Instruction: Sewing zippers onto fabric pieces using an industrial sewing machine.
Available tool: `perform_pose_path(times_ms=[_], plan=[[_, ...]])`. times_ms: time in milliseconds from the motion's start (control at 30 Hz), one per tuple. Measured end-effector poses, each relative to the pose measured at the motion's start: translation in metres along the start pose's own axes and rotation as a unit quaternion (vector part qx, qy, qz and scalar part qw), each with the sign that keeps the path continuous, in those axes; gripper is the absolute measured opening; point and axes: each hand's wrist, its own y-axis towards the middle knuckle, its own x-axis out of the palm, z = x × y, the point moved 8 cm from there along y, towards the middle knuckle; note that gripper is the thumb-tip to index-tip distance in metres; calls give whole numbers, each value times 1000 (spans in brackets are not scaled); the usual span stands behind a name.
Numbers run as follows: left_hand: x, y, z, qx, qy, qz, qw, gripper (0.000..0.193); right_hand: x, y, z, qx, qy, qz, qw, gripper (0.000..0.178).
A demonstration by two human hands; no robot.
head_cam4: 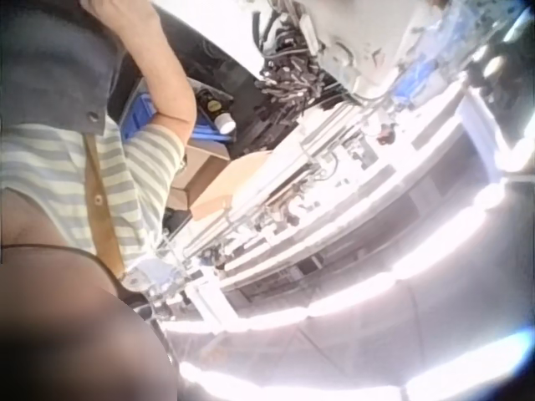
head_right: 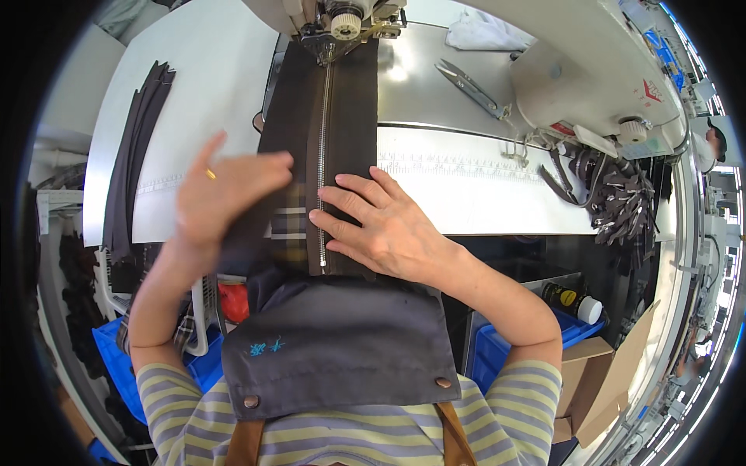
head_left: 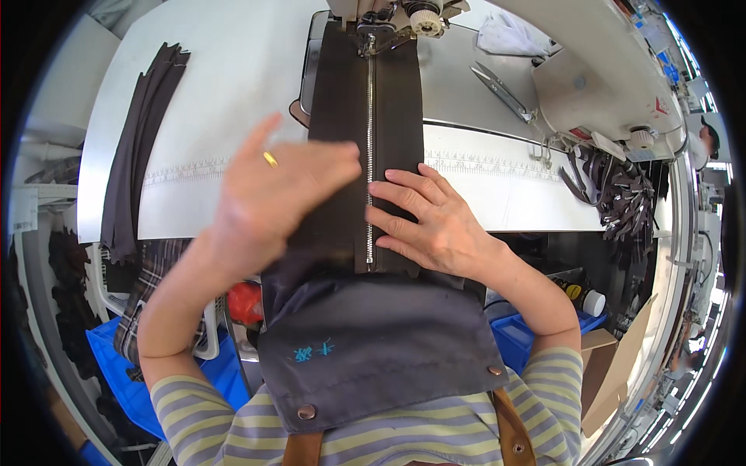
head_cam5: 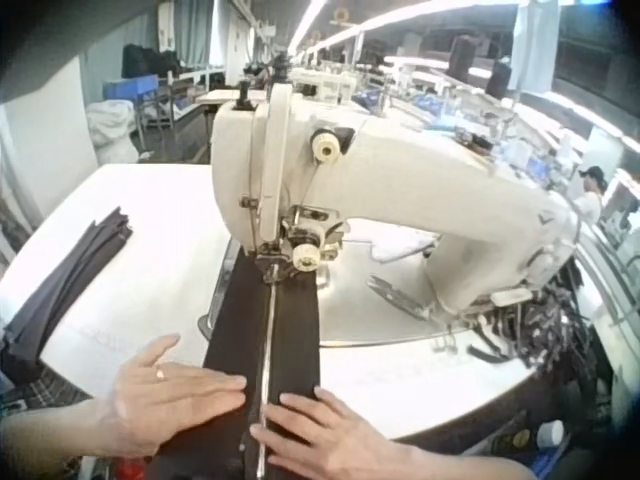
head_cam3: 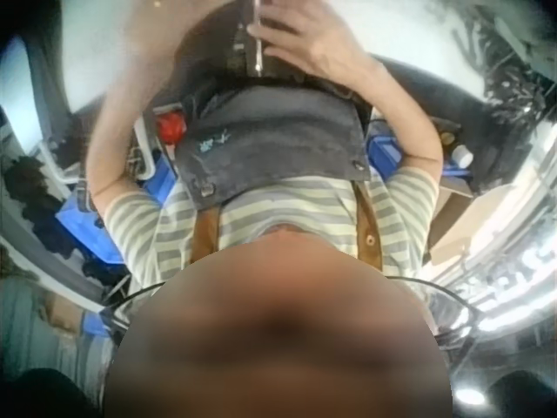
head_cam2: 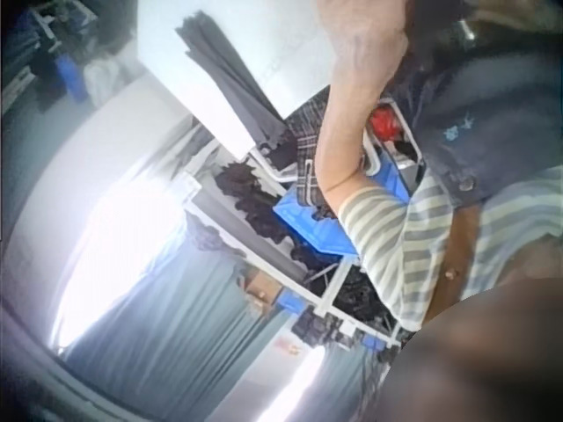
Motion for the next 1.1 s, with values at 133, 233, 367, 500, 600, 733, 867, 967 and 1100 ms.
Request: perform_pose_path(times_ms=[133, 233, 367, 500, 600, 733, 867, 967, 1100], plan=[[41, -19, 9, 28, 39, 4, 999, 28, -1, 3, -2, -3, 6, -6, 1000, 37], [50, -22, 3, 9, 18, -10, 1000, 27, -1, 2, 0, 1, 2, -5, 1000, 36], [52, -23, -1, 5, 6, -18, 1000, 27, -1, 2, 2, -2, 1, -1, 1000, 37], [52, -24, 0, 12, -4, -31, 999, 29, 4, 0, 3, 10, -10, -9, 1000, 45], [52, -23, -6, 17, -15, -71, 997, 33, 5, -1, 3, 16, -17, -23, 999, 53], [58, -9, -35, 44, -17, -109, 993, 40, 5, 0, 1, 14, 9, -29, 999, 52], [72, 39, -90, -37, 112, -7, 993, 32, 3, 4, 0, 27, 36, -34, 998, 49], [70, 51, -100, -48, 85, -15, 995, 36, 1, 6, -1, 31, 33, -26, 999, 47], [73, 54, -101, -53, 82, -5, 995, 37, 5, 4, 2, 43, 37, -20, 998, 51]])
